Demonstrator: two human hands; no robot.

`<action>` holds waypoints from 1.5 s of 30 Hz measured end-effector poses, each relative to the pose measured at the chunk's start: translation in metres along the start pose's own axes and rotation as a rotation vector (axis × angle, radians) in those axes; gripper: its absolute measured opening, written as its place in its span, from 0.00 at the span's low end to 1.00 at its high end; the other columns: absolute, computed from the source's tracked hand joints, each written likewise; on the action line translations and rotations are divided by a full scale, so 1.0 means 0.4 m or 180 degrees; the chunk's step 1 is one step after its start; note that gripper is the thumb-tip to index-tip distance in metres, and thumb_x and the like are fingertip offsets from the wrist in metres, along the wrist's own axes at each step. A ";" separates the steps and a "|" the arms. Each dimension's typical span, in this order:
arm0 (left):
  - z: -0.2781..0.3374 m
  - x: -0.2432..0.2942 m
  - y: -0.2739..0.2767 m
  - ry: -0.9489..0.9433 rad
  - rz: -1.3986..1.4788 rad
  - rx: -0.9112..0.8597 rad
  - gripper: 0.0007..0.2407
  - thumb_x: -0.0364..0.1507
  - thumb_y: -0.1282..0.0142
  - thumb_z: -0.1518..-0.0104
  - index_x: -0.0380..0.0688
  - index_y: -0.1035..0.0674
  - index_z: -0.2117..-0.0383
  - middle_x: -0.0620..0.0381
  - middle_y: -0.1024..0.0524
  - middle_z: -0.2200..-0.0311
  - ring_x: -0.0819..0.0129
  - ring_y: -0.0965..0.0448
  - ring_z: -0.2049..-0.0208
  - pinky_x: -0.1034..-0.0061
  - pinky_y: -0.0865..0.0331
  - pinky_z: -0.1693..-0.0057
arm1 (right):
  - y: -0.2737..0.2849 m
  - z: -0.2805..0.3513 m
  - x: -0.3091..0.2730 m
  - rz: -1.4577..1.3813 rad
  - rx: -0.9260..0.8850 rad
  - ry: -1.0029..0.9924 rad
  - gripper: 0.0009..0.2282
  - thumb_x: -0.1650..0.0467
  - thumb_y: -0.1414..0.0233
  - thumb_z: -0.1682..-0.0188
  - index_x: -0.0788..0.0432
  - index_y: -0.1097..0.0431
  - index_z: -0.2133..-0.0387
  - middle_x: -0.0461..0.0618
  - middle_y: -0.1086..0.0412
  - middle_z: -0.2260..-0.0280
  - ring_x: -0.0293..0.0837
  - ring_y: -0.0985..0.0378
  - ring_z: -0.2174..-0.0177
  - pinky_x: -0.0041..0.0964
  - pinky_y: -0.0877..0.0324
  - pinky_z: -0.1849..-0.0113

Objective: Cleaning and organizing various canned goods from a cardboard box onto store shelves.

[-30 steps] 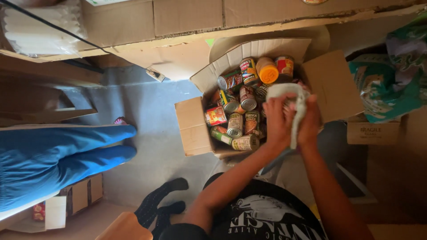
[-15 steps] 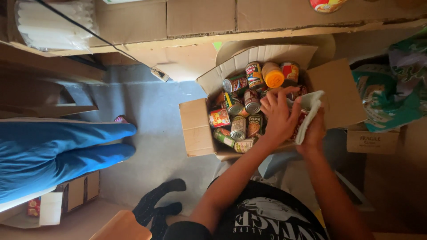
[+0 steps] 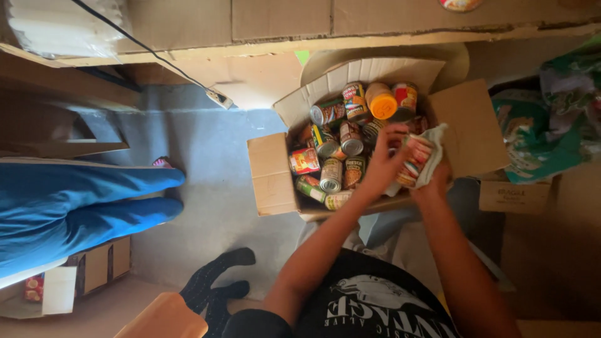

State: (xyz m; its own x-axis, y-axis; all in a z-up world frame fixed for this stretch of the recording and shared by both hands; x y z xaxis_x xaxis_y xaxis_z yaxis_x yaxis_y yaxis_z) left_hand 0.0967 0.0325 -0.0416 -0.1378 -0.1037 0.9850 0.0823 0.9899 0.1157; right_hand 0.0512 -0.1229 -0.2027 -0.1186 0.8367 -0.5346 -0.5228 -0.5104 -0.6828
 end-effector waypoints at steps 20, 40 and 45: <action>-0.005 0.176 0.021 -0.0349 -0.1122 0.0016 0.16 0.35 0.38 0.41 0.45 0.25 0.50 0.47 0.32 0.54 0.49 0.34 0.50 0.55 0.40 0.41 | 0.055 -0.035 0.092 -0.0634 0.0013 -0.0228 0.26 0.52 0.57 0.46 0.55 0.37 0.41 0.57 0.33 0.45 0.54 0.26 0.49 0.51 0.28 0.47; -0.034 0.116 0.048 -0.0099 -0.1302 0.0387 0.12 0.31 0.48 0.37 0.42 0.23 0.50 0.42 0.28 0.53 0.48 0.36 0.51 0.57 0.42 0.46 | -0.226 0.100 -0.024 -0.0147 -0.0212 -0.0166 0.26 0.47 0.59 0.44 0.52 0.31 0.48 0.47 0.24 0.58 0.46 0.21 0.59 0.43 0.25 0.57; -0.009 0.248 0.006 -0.0734 -0.0751 -0.0109 0.21 0.35 0.37 0.44 0.43 0.28 0.46 0.43 0.30 0.50 0.44 0.33 0.47 0.57 0.38 0.39 | -0.015 -0.048 0.013 0.0178 -0.0433 0.0615 0.22 0.63 0.49 0.47 0.60 0.33 0.42 0.53 0.28 0.50 0.48 0.23 0.52 0.41 0.26 0.48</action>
State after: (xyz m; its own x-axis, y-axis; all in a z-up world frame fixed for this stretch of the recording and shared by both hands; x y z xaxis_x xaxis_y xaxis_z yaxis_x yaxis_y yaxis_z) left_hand 0.0867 0.0243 0.0571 -0.3765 -0.3011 0.8761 0.0541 0.9369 0.3453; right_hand 0.0701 -0.1194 -0.2109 0.0263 0.7595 -0.6500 -0.4000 -0.5879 -0.7031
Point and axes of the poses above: each hand's wrist, its own z-axis away from the middle knuckle, its own y-axis out of the back of the hand, x = y × z, the point moved 10 cm from there along -z, towards the middle knuckle
